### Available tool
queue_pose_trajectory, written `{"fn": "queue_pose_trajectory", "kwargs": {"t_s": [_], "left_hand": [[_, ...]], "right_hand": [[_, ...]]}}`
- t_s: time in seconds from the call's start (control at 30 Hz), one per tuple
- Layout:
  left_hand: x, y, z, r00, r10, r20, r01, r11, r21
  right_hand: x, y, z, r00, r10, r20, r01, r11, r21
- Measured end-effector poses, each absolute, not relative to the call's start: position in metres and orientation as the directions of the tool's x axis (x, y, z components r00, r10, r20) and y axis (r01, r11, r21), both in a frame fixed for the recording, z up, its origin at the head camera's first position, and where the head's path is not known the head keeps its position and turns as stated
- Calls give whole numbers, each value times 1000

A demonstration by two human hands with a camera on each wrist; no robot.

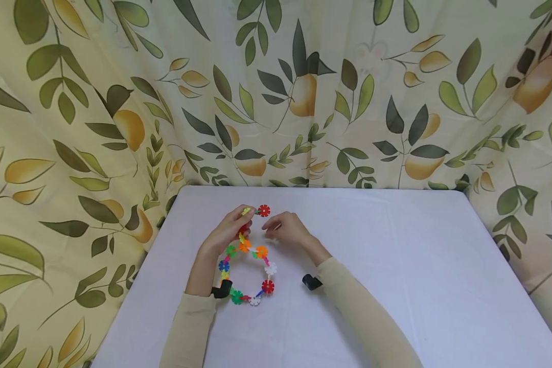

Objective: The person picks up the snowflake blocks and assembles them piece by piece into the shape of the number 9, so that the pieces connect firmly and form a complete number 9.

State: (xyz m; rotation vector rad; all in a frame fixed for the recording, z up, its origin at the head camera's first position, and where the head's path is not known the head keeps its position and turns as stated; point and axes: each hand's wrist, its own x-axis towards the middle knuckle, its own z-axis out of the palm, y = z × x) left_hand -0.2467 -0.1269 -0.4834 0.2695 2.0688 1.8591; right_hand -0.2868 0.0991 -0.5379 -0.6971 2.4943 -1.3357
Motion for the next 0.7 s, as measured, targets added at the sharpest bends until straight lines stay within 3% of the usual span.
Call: {"fn": "queue_pose_trajectory", "kwargs": {"t_s": [0.27,0.43,0.57,0.7], "left_hand": [[-247,-128,-484,-920,376,-113,-79,104,991],[-247,-128,-484,-922,370,-115,-84,97,992],[-247,-129,-485,-923,364,-123,-97,87,991],[-247,-128,-485,-929,348,-124,-107,68,992]], "right_hand": [[-278,85,-549,-742,-670,23,-521,554,-650],[-273,80,-549,-703,-711,33,-561,524,-641],[-272,79,-549,-697,-716,47,-557,498,-664],[-273,82,-549,-746,-663,63,-512,510,-691]]}}
